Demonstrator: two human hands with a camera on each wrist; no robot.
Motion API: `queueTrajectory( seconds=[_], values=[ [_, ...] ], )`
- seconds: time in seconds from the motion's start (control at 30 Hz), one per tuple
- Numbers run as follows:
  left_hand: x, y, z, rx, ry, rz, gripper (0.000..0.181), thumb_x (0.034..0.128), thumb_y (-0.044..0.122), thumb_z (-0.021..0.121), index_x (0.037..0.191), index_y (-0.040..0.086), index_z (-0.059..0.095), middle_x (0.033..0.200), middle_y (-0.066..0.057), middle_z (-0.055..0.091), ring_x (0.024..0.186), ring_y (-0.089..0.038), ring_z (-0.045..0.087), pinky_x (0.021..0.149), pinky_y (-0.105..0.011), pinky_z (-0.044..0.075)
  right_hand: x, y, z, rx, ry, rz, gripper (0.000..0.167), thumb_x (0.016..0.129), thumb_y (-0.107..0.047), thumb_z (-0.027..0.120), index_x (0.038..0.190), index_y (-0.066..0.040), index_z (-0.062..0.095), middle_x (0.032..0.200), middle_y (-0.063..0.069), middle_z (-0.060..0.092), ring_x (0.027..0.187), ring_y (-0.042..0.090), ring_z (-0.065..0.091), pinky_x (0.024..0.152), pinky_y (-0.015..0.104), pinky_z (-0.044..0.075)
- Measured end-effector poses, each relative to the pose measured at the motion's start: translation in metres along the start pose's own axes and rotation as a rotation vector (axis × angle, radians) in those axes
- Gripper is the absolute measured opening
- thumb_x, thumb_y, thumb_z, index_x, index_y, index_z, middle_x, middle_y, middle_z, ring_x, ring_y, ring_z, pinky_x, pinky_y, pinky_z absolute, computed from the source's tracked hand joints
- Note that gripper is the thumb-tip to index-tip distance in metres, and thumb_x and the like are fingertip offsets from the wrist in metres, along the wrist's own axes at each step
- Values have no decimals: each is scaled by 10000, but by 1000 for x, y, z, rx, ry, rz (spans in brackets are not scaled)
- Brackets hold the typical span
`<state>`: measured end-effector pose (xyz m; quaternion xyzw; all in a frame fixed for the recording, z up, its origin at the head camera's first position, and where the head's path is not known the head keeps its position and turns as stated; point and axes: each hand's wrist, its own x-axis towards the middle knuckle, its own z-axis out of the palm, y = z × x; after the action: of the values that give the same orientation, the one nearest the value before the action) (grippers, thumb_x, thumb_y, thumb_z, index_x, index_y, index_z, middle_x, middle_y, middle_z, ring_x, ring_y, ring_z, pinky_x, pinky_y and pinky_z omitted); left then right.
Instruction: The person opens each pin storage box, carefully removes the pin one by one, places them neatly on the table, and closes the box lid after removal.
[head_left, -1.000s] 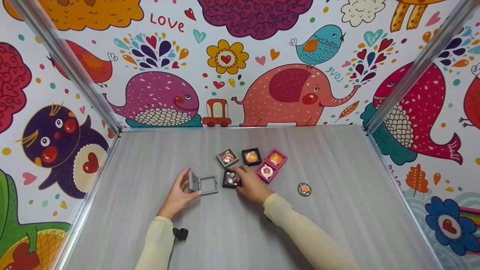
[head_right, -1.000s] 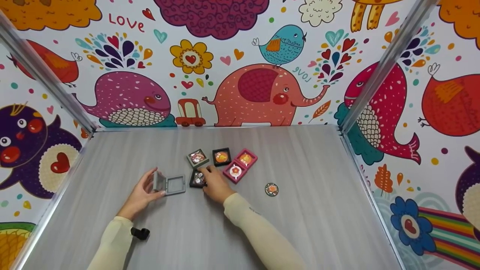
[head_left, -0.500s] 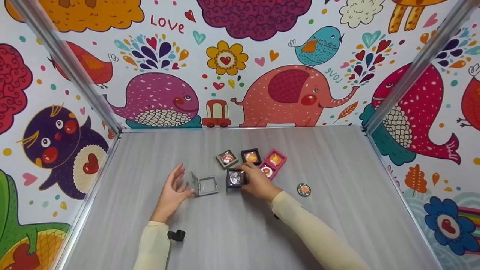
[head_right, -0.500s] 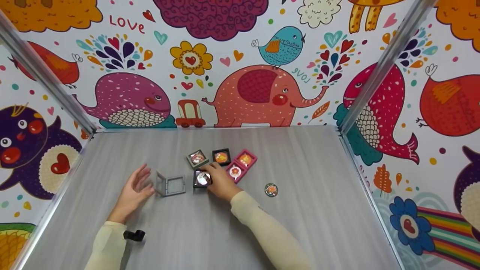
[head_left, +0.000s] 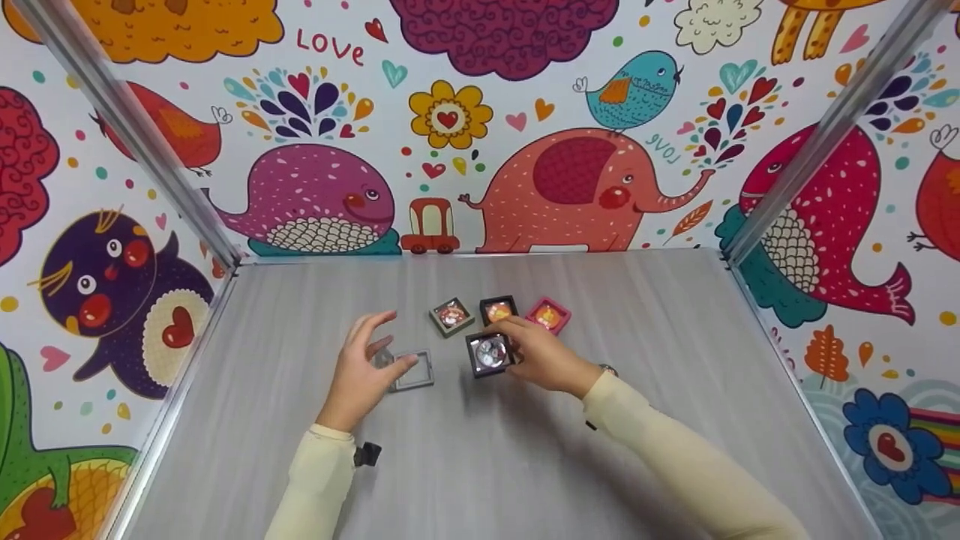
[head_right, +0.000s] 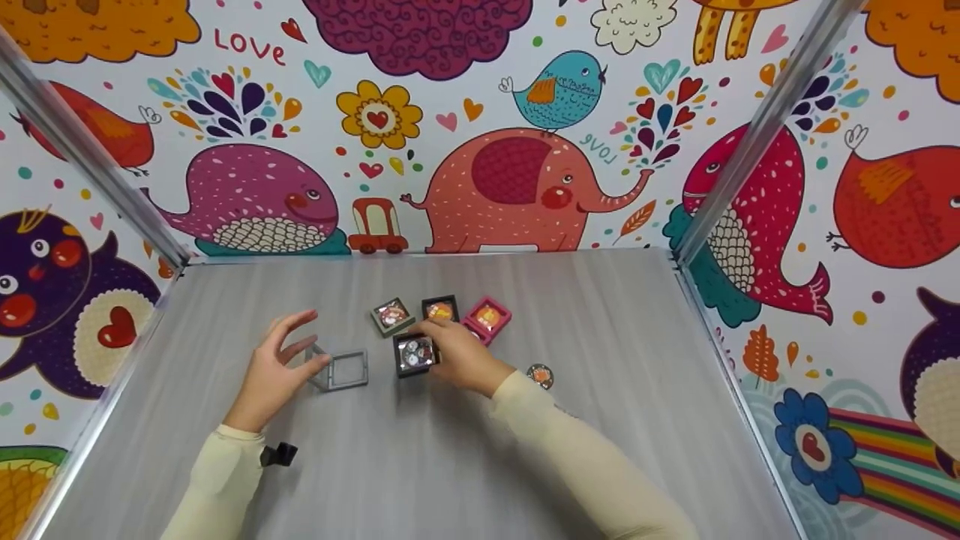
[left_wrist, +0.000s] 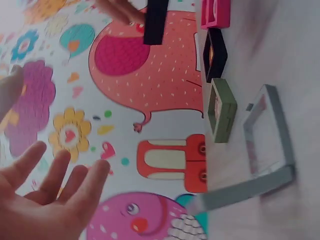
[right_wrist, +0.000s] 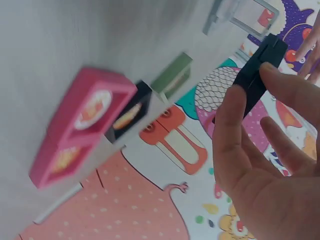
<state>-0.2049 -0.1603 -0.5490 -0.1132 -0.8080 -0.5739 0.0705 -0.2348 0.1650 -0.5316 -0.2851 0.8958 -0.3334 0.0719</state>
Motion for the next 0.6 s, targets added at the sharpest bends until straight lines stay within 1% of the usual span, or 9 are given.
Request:
queueTrajectory(
  seconds=[0.07, 0.13, 0.27, 0.37, 0.4, 0.47, 0.53, 0.6],
  values=[
    [5, 9, 6, 88, -41, 24, 781, 891, 204, 936, 1568, 195, 547, 1555, -17, 499, 1338, -344, 618, 1078, -467, 551, -4, -4, -7, 3, -10, -12, 699, 863, 54, 885, 1485, -139, 630, 1459, 95, 627, 1293, 279, 616, 1026, 443, 588],
    [10, 17, 13, 162, -88, 59, 823, 865, 239, 958, 1575, 205, 544, 1549, -11, 507, 1318, -337, 626, 1055, -461, 569, -7, -9, -15, 7, -17, -20, 710, 859, 30, 904, 1489, -145, 626, 1447, 87, 635, 1277, 275, 625, 1006, 442, 599],
    [17, 27, 28, 272, -190, 140, 912, 830, 290, 984, 1604, 204, 510, 1547, -46, 512, 1306, -293, 602, 1030, -432, 580, -12, -15, -29, 18, -29, -31, 748, 855, 18, 915, 1517, -146, 608, 1446, 83, 640, 1202, 275, 637, 950, 451, 627],
    [19, 31, 41, 318, -245, 205, 964, 822, 331, 986, 1628, 176, 479, 1550, -86, 517, 1352, -285, 561, 1084, -454, 540, -15, -19, -37, 23, -26, -25, 781, 850, 21, 916, 1542, -141, 593, 1446, 85, 642, 1187, 323, 636, 914, 451, 637],
    [19, 33, 45, 331, -261, 221, 974, 824, 353, 982, 1633, 167, 472, 1557, -92, 513, 1374, -283, 548, 1106, -459, 523, -15, -20, -39, 23, -25, -25, 788, 850, 24, 915, 1548, -143, 590, 1443, 84, 644, 1176, 336, 638, 899, 441, 639],
    [20, 36, 52, 345, -288, 247, 990, 828, 397, 972, 1640, 151, 461, 1569, -92, 508, 1436, -281, 503, 1164, -470, 470, -16, -22, -42, 14, -19, -41, 785, 847, 34, 912, 1546, -112, 586, 1428, 91, 653, 1147, 346, 647, 859, 404, 643],
    [20, 38, 59, 360, -310, 258, 1005, 831, 451, 957, 1644, 141, 453, 1587, -90, 505, 1479, -283, 473, 1190, -474, 440, -16, -23, -43, 2, -19, -60, 786, 845, 31, 915, 1546, -99, 584, 1424, 92, 658, 1126, 319, 651, 836, 364, 643],
    [21, 40, 65, 358, -329, 243, 1010, 838, 490, 939, 1646, 131, 451, 1601, -102, 506, 1493, -308, 464, 1180, -490, 449, -17, -24, -43, -10, -18, -77, 790, 845, 23, 918, 1548, -104, 582, 1430, 89, 657, 1115, 285, 649, 825, 339, 643]
  ],
)
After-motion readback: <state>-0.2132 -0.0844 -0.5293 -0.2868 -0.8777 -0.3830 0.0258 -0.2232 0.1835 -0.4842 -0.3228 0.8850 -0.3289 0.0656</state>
